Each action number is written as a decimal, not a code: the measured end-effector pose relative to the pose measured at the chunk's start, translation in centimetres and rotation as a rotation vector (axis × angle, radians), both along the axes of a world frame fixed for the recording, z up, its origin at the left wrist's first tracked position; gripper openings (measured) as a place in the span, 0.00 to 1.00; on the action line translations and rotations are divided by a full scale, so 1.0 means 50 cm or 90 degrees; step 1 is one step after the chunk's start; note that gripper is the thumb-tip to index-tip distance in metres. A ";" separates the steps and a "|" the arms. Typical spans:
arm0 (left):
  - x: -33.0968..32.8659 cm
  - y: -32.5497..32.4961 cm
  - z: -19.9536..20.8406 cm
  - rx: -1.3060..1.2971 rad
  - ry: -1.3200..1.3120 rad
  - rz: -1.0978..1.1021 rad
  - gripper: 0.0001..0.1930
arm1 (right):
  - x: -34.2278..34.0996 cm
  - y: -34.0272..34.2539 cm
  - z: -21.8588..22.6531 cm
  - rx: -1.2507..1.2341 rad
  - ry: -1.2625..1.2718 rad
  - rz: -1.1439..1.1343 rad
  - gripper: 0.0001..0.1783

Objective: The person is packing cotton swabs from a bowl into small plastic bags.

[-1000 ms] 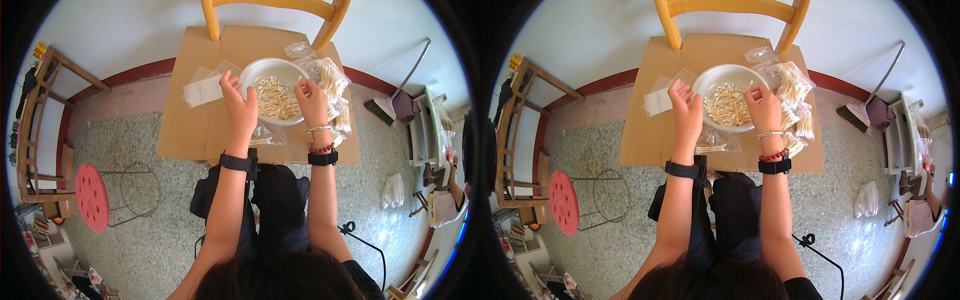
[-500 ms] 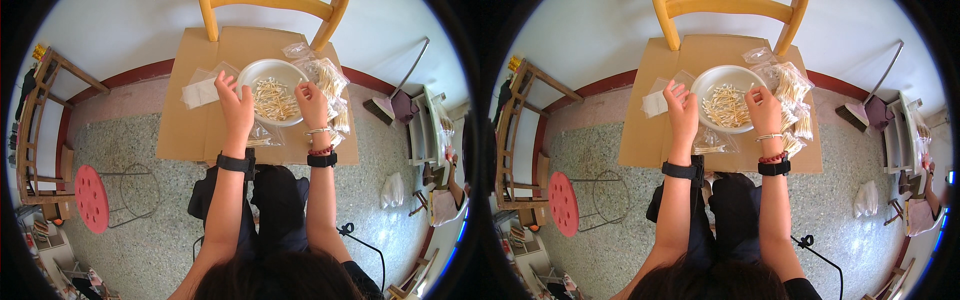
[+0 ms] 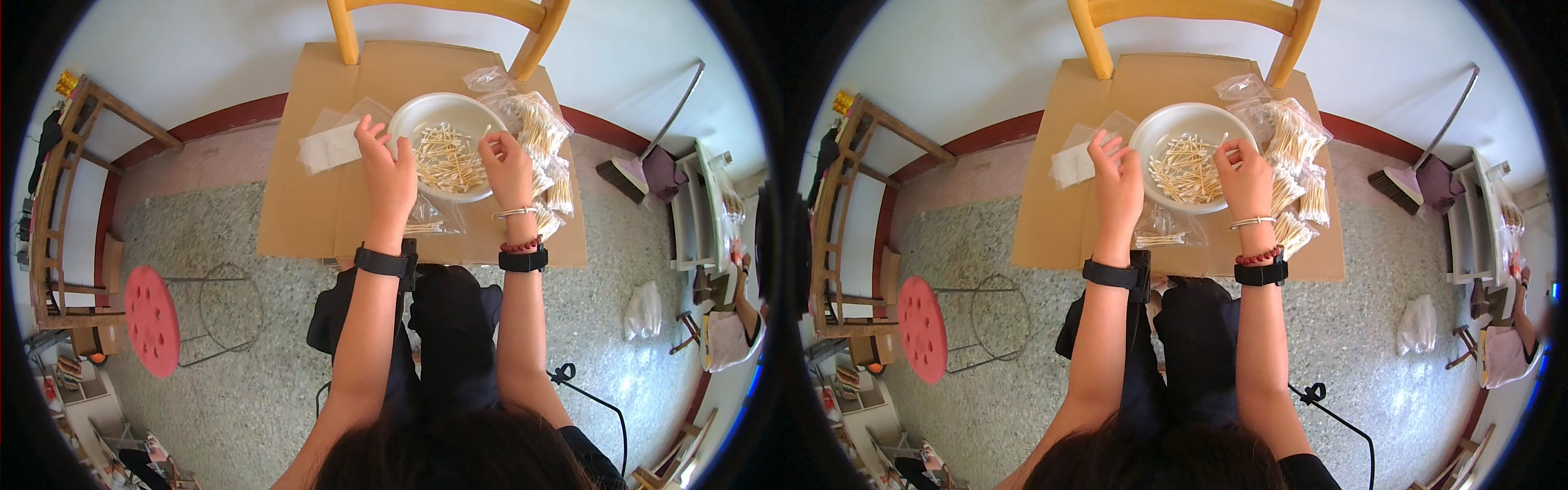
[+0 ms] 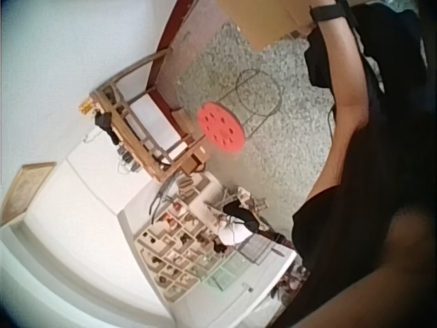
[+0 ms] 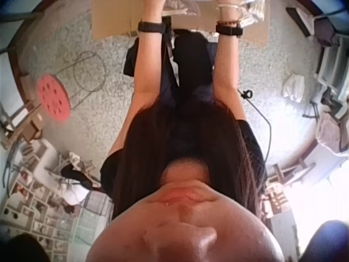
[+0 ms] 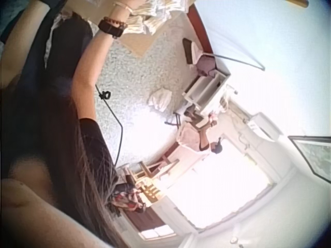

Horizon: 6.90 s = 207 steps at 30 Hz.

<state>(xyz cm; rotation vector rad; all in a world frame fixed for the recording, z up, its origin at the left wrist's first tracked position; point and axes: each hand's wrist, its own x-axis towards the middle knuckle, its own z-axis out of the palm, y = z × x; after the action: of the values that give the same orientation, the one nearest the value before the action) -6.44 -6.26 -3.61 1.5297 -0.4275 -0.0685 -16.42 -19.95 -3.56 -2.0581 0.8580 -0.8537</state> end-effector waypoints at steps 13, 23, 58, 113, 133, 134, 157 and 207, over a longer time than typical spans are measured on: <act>-0.035 -0.056 0.006 0.095 -0.309 -0.054 0.16 | 0.056 0.048 0.049 0.014 -0.080 0.023 0.10; -0.022 -0.040 0.031 0.066 -0.283 -0.073 0.12 | 0.074 0.065 0.006 0.174 -0.154 0.083 0.09; -0.013 -0.008 0.064 -0.263 0.097 -0.278 0.06 | 0.024 0.080 0.074 0.458 -0.414 0.206 0.21; -0.030 0.077 0.077 0.277 -0.350 -0.417 0.06 | -0.041 0.035 0.086 0.226 -0.173 0.251 0.21; -0.032 0.079 0.102 0.197 -0.102 -0.426 0.05 | -0.045 0.039 0.082 0.117 -0.028 0.348 0.09; -0.032 0.078 0.102 0.198 -0.102 -0.426 0.05 | -0.045 0.039 0.081 0.118 -0.028 0.348 0.09; -0.039 0.020 0.058 0.188 -0.295 -0.325 0.08 | -0.036 0.087 0.129 -0.063 -0.141 0.328 0.09; -0.029 -0.116 0.017 -0.005 -0.179 -0.098 0.16 | 0.004 0.219 0.065 -0.279 -0.194 0.368 0.13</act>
<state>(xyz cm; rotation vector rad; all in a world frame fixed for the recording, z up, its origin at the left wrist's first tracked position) -7.88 -12.06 -2.74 1.5021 -0.7679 0.0288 -16.20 -9.02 -0.30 -2.2793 -0.1128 -1.0387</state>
